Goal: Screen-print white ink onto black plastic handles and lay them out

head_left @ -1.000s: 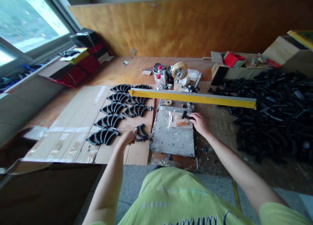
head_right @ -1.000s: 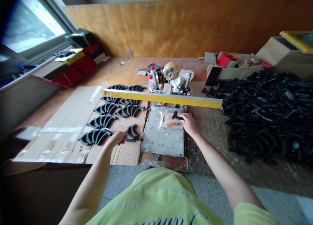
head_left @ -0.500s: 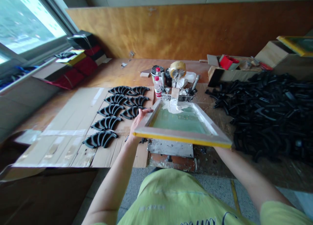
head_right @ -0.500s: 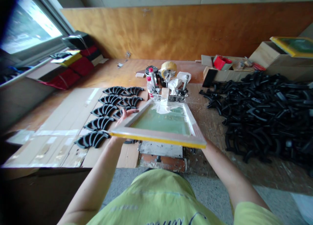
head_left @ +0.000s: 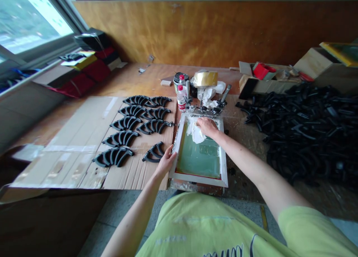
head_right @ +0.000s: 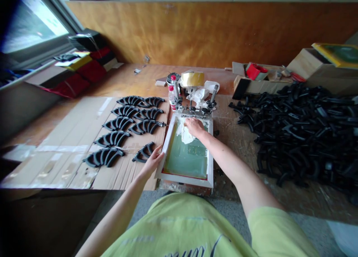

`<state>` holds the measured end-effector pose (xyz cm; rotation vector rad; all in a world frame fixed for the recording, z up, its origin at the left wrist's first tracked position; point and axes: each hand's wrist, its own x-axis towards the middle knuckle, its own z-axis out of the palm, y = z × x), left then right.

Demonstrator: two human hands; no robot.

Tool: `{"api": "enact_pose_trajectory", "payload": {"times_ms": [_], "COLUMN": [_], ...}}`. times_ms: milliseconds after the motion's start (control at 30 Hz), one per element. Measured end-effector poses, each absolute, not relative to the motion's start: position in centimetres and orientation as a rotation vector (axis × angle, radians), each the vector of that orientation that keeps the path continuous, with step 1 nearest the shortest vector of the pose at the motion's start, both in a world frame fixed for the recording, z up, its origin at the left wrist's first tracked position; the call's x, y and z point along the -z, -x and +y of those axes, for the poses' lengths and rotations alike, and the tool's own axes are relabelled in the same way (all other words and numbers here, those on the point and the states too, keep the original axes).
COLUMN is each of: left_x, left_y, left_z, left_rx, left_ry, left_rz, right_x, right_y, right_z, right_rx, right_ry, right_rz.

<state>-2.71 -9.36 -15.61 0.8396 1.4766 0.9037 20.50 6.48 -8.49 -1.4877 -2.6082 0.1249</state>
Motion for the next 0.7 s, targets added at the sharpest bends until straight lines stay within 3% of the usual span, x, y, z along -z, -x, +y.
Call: {"api": "enact_pose_trajectory", "payload": {"times_ms": [233,467,700], "left_x": [15.2,13.7,10.5], "left_y": [2.7,2.5,2.5], "left_z": [-9.7,-9.6,-9.6], "left_rx": [-0.918,-0.955,-0.919], "left_ry": [-0.836,-0.824,-0.796], "left_rz": [1.464,1.467,1.466], "right_x": [8.1,9.7,7.7], "right_y": [-24.7,-24.2,-23.6], "right_z": [3.5,2.1,5.2], "right_rx": [-0.354,-0.155,-0.331], "right_ry": [0.925,1.045,1.185], "right_rz": [-2.820,-2.648,-2.501]}}
